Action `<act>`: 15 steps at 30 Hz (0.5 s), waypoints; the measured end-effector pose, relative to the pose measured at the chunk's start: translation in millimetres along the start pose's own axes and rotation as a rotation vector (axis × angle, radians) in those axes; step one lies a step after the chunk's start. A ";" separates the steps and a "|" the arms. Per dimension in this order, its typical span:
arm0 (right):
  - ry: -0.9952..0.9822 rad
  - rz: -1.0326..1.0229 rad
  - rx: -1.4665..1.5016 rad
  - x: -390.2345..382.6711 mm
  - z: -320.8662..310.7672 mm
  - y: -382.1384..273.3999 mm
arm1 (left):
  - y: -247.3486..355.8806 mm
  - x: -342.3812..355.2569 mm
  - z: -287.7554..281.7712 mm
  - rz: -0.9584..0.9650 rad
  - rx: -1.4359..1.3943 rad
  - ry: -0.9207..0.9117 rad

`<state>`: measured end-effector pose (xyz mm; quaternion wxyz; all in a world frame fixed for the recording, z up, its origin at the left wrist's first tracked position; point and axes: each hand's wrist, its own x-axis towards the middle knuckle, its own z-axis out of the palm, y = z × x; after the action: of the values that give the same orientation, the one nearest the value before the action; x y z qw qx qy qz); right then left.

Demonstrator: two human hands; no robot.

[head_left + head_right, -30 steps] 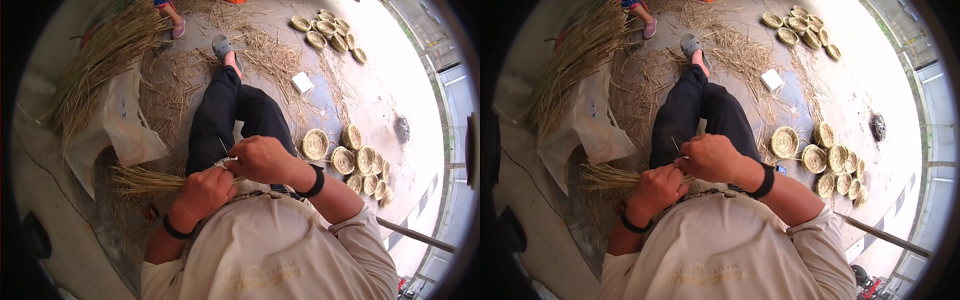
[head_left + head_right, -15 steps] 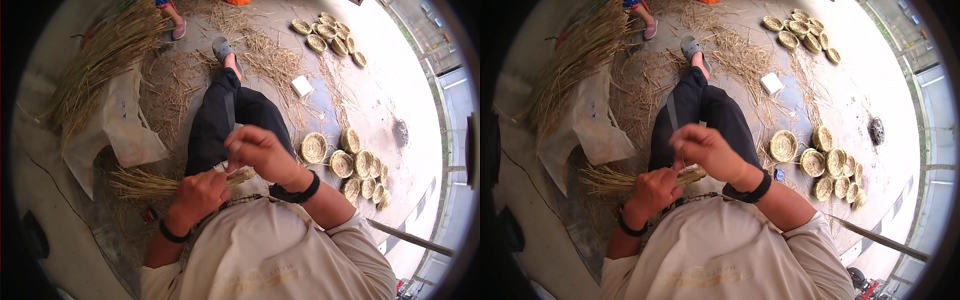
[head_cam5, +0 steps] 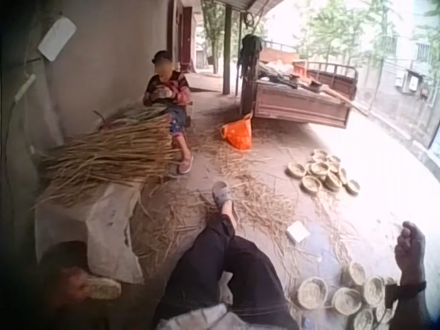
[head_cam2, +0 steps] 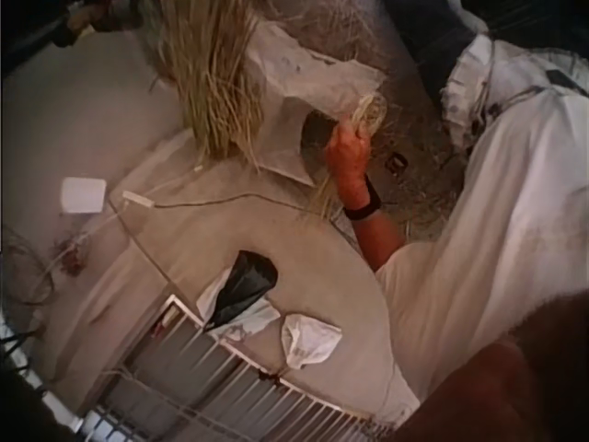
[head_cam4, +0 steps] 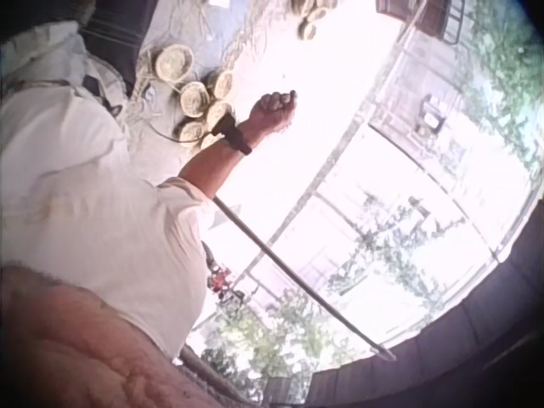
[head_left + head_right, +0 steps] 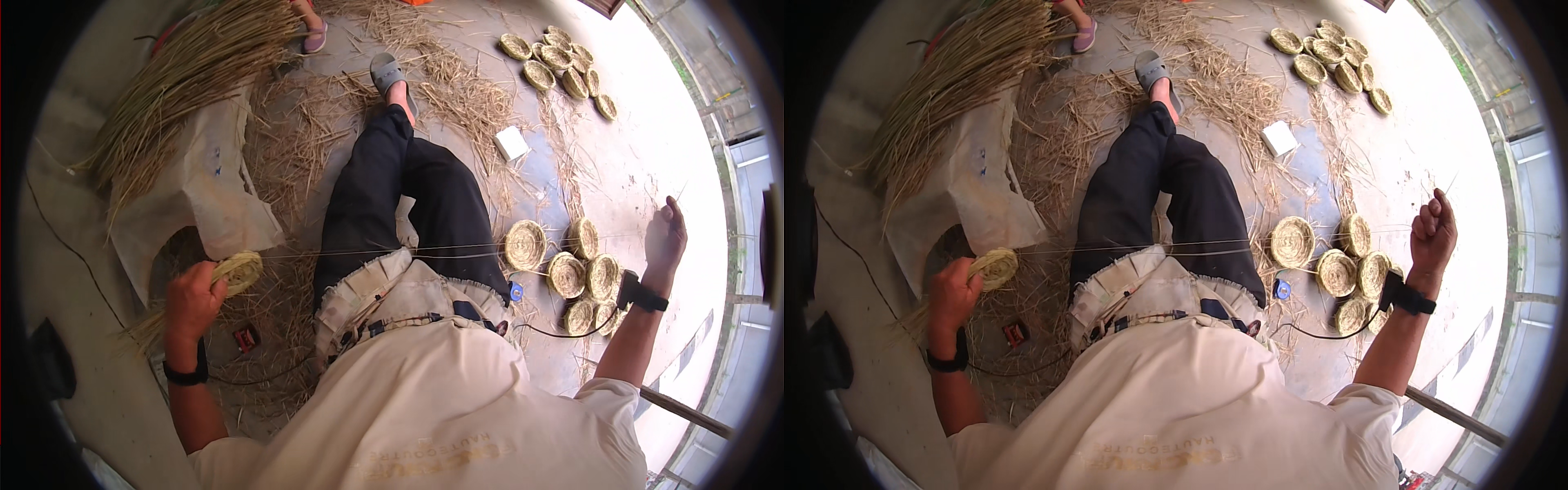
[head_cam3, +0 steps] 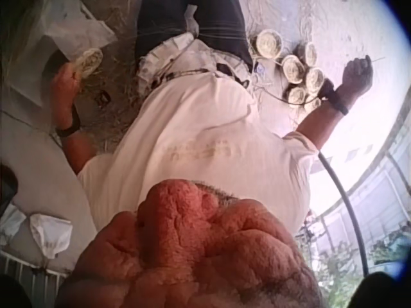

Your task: Weaving small straw baskets using dried grass or straw and a needle with thread.

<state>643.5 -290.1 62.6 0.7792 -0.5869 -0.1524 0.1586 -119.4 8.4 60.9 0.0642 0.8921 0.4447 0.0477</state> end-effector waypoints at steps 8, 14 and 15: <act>-0.112 -0.165 -0.218 -42.7 80.3 8.1 | 92.1 24.8 20.2 0.160 -0.311 -0.160; -1.277 0.083 -0.196 -230.1 238.5 66.1 | 176.9 49.3 28.1 0.327 -0.649 -0.258; -1.259 0.273 -0.090 -248.9 239.7 95.1 | 182.6 51.9 28.6 0.314 -0.681 -0.307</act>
<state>310.6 -163.8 21.7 0.4883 -0.4275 -0.5110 0.5637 59.6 -61.0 62.8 0.4137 0.8735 0.2473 0.0680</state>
